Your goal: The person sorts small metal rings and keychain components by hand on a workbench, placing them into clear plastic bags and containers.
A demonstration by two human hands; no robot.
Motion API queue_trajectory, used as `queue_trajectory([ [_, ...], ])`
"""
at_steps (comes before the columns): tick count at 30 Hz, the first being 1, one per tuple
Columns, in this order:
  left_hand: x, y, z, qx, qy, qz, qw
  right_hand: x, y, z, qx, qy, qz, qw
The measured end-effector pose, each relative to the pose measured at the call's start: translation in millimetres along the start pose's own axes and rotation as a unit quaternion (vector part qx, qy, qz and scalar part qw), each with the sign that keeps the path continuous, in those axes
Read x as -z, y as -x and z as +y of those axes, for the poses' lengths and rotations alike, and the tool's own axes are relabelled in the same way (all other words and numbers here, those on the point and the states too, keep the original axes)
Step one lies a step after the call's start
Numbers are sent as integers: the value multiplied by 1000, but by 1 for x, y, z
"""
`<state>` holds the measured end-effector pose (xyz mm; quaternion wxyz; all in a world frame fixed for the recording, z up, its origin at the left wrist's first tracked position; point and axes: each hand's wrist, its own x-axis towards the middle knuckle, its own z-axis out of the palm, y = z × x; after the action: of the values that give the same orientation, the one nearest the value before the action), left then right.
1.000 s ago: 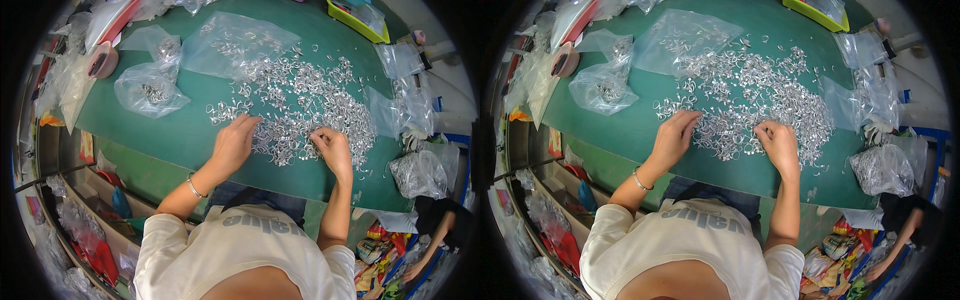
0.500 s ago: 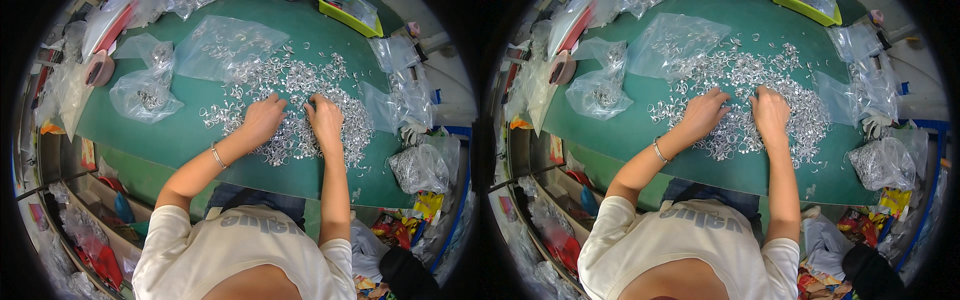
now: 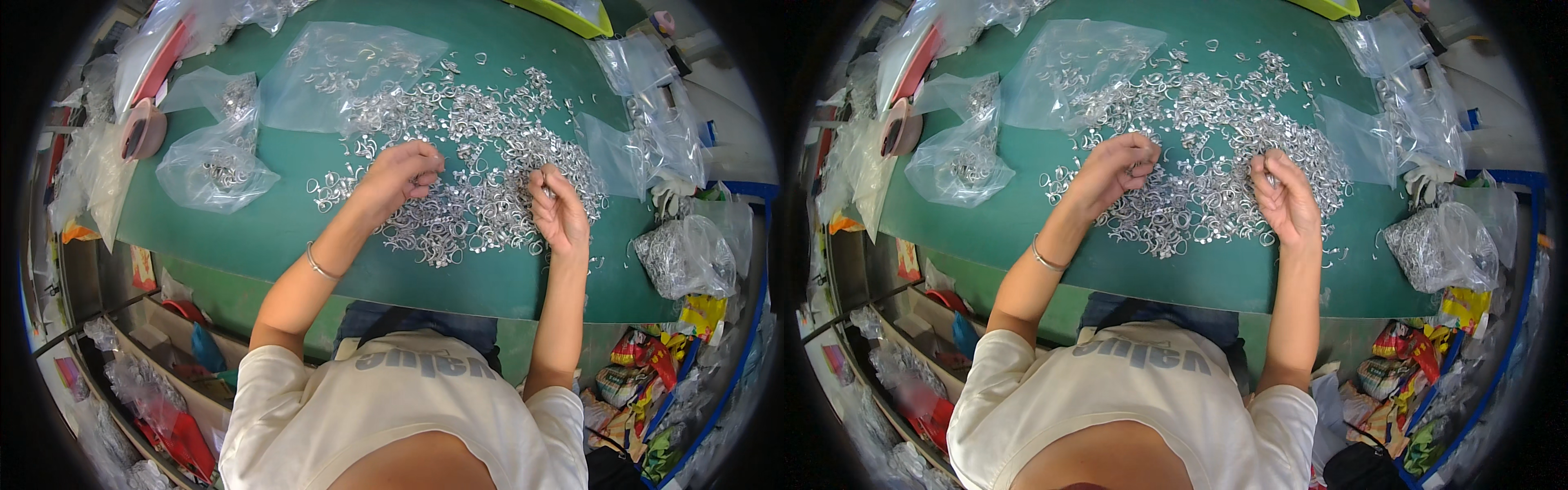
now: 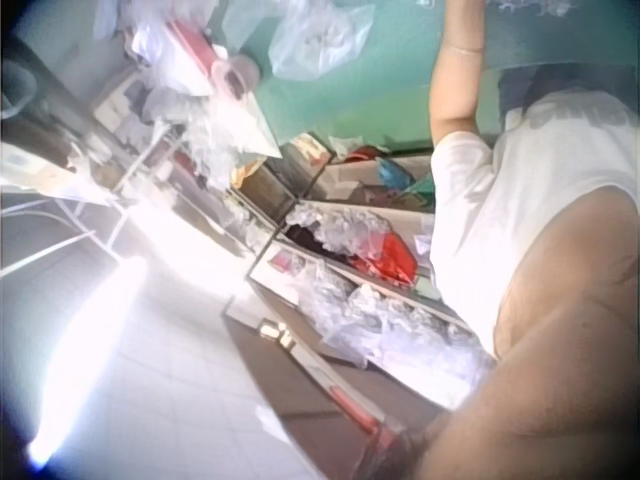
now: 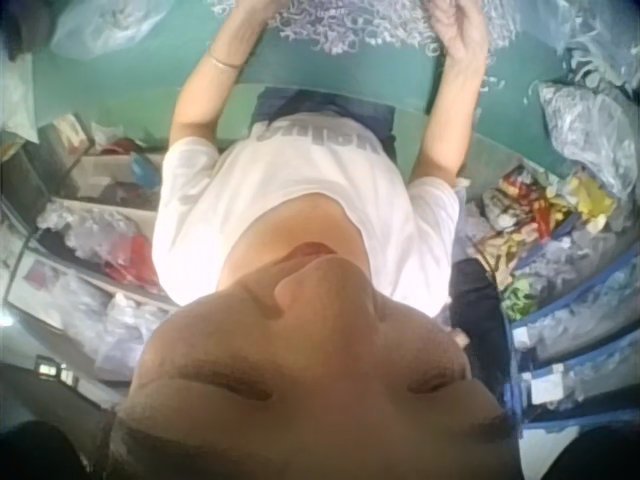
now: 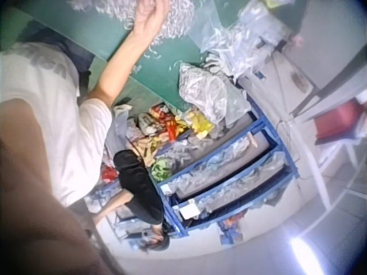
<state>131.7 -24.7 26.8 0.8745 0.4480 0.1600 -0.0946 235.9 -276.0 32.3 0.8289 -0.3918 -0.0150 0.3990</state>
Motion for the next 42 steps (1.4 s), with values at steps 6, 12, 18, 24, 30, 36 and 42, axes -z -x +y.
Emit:
queue_trajectory([
  [6, -8, 17, -6, -11, 62, 14, 998, 0, 27, 4, 32, 230, 124, 965],
  [12, -22, 3, -11, -173, -483, 100, 852, -12, 20, 22, 155, 548, 193, 799],
  [18, -25, -43, -14, -226, -685, 143, 678, -41, 8, 27, 139, 726, 151, 656],
  [24, -25, -44, -17, -223, -690, 138, 675, -32, 22, 22, 116, 695, 177, 687],
  [30, -28, -35, -12, -222, -650, 125, 716, -22, 37, 18, 157, 644, 188, 725],
  [36, -29, -21, 13, -2, -405, -14, 914, 2, 56, 9, 152, 591, 223, 760],
  [42, -45, -51, 68, 119, -236, -55, 963, 18, 62, 13, 115, 470, 194, 853],
])
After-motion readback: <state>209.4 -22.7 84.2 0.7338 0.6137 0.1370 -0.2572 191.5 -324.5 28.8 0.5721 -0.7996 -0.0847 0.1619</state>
